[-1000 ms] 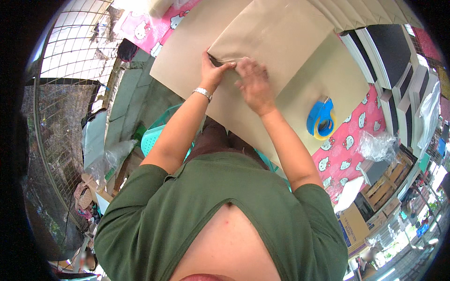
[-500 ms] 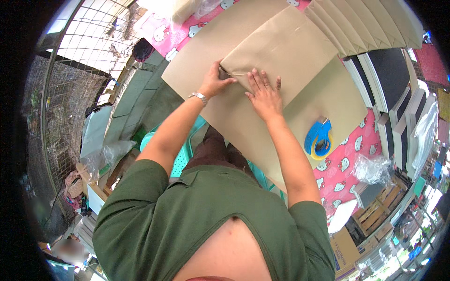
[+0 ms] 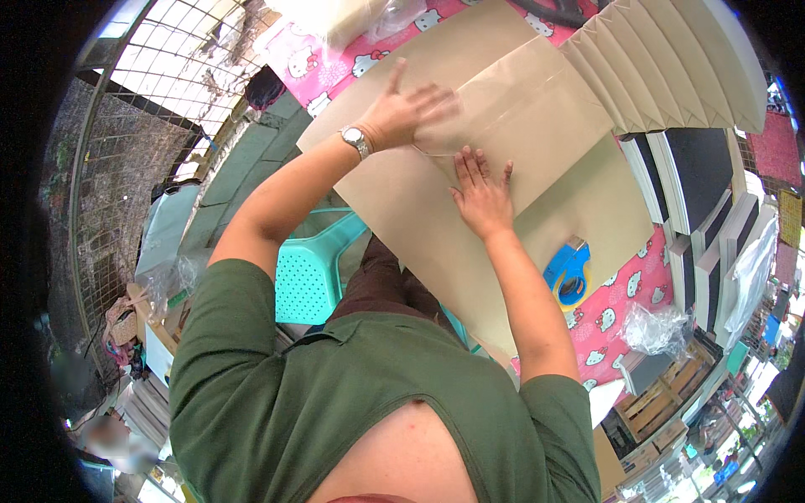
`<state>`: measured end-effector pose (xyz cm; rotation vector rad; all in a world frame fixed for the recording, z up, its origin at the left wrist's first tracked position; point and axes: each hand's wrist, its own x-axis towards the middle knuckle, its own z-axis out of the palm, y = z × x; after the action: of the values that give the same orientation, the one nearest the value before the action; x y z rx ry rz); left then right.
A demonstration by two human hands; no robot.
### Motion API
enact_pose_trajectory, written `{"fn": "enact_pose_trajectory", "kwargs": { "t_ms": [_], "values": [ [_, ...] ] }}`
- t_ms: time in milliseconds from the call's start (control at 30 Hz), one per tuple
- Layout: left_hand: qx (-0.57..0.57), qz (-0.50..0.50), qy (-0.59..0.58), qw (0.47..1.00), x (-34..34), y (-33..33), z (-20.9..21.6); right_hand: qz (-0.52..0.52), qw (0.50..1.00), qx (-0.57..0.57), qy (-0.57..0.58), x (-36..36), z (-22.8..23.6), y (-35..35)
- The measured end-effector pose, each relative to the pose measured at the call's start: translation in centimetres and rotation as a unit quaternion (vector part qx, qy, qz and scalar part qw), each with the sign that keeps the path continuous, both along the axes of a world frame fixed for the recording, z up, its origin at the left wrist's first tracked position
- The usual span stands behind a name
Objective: The person wraps a board in brown paper using a tape dispenser to secure the folds and then places the wrapped board onto a stack; they then take plastic bags and place another board inside one.
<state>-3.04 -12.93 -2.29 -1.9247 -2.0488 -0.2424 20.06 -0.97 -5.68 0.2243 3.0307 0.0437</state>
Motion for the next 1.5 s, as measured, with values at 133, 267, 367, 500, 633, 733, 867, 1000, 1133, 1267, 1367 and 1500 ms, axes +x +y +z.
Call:
{"fn": "enact_pose_trajectory", "kwargs": {
  "t_ms": [133, 267, 367, 500, 633, 733, 867, 1000, 1133, 1267, 1367, 1500],
  "values": [
    [0.023, 0.191, -0.295, 0.936, 3.0, 0.7, 1.8, 0.001, 1.000, -0.006, -0.007, 0.0, 0.2, 0.5],
    [0.081, 0.351, -0.537, 0.763, 8.7, -1.6, -6.0, -0.012, 0.999, -0.031, -0.016, -0.5, 1.1, -0.4],
    [0.094, 0.361, -0.625, 0.686, 9.7, 0.2, -5.5, -0.026, 0.998, -0.043, -0.029, -0.6, 1.6, -0.1],
    [0.214, 0.391, -0.651, 0.614, 10.7, 0.0, -7.1, -0.018, 0.999, -0.024, -0.026, -1.0, 1.8, -1.1],
    [0.246, 0.384, -0.670, 0.586, 12.8, 0.9, -8.9, -0.064, 0.998, -0.014, -0.019, -0.5, 0.4, -0.6],
    [0.207, 0.411, -0.683, 0.568, 12.4, 0.2, -8.4, -0.086, 0.994, -0.053, -0.035, -1.0, 1.6, -2.0],
    [0.192, 0.455, -0.679, 0.543, 12.0, 1.6, -6.4, -0.035, 0.989, 0.036, -0.136, -1.2, 3.0, 0.2],
    [0.222, 0.532, -0.683, 0.448, 12.3, 3.8, -7.8, 0.016, 0.986, 0.060, -0.157, -0.9, 3.6, 1.4],
    [0.224, 0.552, -0.677, 0.432, 12.5, 3.8, -7.6, 0.039, 0.991, 0.058, -0.114, 0.0, 1.4, 2.7],
    [0.130, 0.512, -0.704, 0.475, 11.9, 3.3, -5.7, 0.053, 0.990, 0.092, -0.089, 0.5, 0.7, 4.0],
    [0.096, 0.500, -0.711, 0.486, 11.3, 3.3, -4.9, 0.037, 0.993, 0.077, -0.076, 0.7, 0.4, 4.0],
    [0.121, 0.495, -0.681, 0.525, 11.5, 2.0, -6.0, 0.036, 0.988, 0.069, -0.135, -0.3, 1.7, 2.5]
  ]
}}
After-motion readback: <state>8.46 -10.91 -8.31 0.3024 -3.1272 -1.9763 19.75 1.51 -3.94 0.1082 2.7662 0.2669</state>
